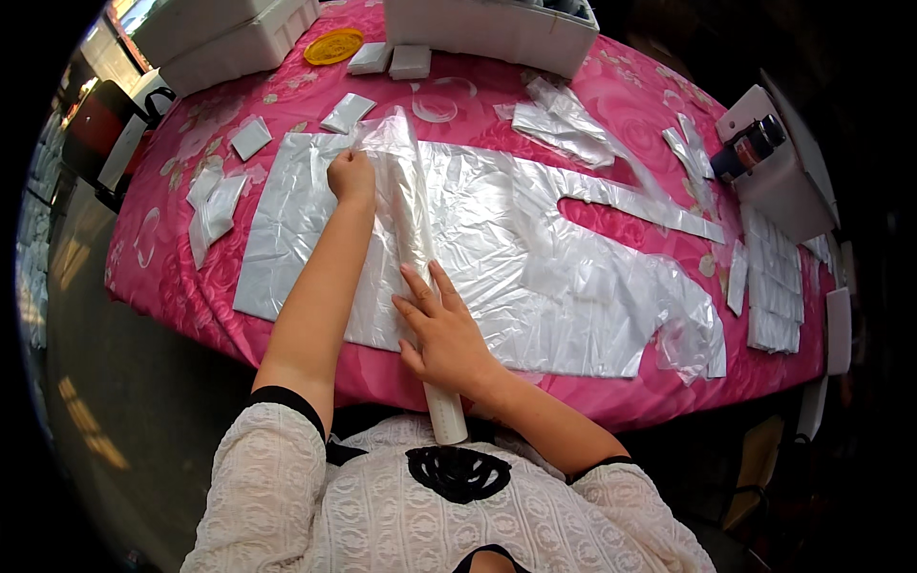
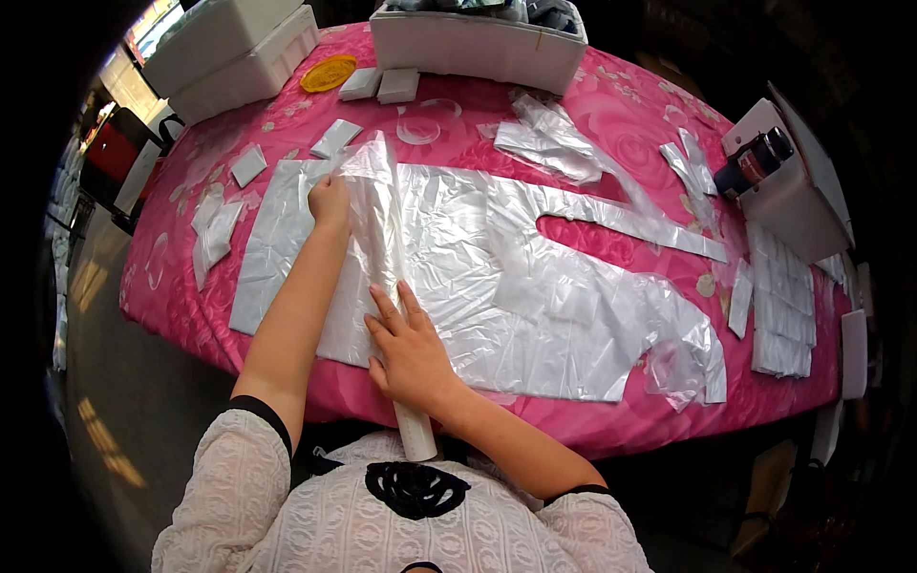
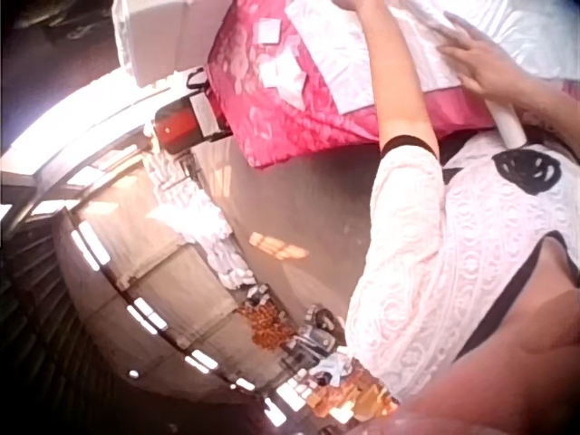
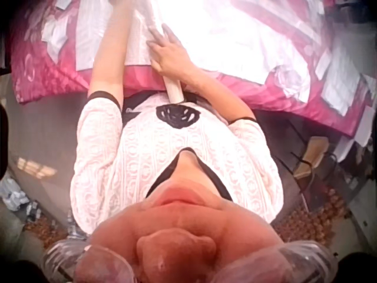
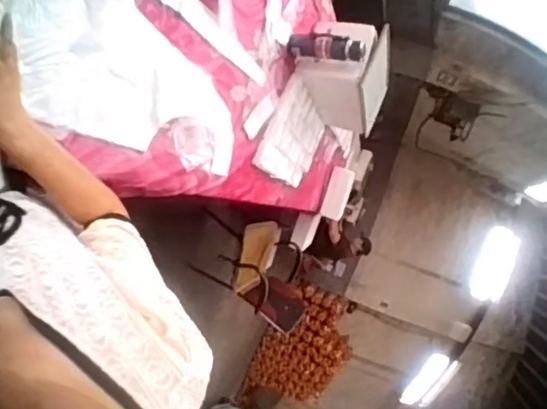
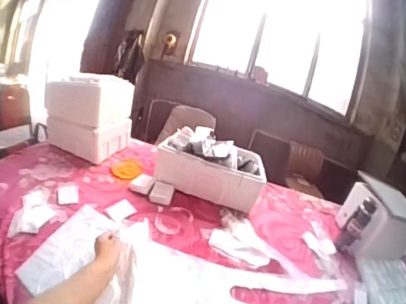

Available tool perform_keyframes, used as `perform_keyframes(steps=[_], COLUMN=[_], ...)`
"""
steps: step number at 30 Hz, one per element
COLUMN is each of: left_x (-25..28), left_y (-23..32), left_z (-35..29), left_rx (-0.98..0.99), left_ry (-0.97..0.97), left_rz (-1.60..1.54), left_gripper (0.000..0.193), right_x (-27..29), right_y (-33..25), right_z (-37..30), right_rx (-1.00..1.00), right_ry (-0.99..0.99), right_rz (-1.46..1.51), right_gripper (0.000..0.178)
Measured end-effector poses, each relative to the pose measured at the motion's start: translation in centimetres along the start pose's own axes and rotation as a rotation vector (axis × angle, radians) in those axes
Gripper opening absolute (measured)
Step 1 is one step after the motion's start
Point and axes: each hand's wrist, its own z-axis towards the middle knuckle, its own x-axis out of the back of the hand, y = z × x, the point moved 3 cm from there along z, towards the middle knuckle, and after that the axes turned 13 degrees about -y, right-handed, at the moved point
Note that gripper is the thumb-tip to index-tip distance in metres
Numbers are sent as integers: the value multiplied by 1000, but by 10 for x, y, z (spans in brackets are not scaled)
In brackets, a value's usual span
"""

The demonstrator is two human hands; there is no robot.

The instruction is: The person wraps small white rectangular items in clear plastic film using a cylindrical rolling pin as a guide. They place an item on the film, roll it up tightly around the pin, and then slide the wrapped unit off. The process is repeated for multiple items on a pink tablecloth.

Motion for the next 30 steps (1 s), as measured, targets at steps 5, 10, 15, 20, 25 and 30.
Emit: perform_keyframes(steps=[5, 10, 15, 20, 25, 30], left_x=[19, 46, 66, 77, 87, 65], left_y=[0, 6, 5, 3, 4, 22], left_z=[3, -8, -23, -45, -49, -66], left_rx=[215, 145, 82, 3, -77, -193], left_ry=[71, 116, 196, 147, 135, 114], left_rz=[-1000, -1215, -1248, -1143, -1016, -831], left_gripper=[62, 69, 67, 66, 62, 55], right_x=[3, 6, 20, 35, 36, 4], right_y=[5, 9, 25, 32, 30, 37], right_z=[-3, -4, -23, -19, 61, 130], right_rx=[-11, 13, -48, -29, -36, -125], right_ry=[13, 18, 50, 142, 58, -161], right_rz=[27, 85, 200, 57, -244, -364], right_gripper=[49, 50, 51, 53, 53, 58])
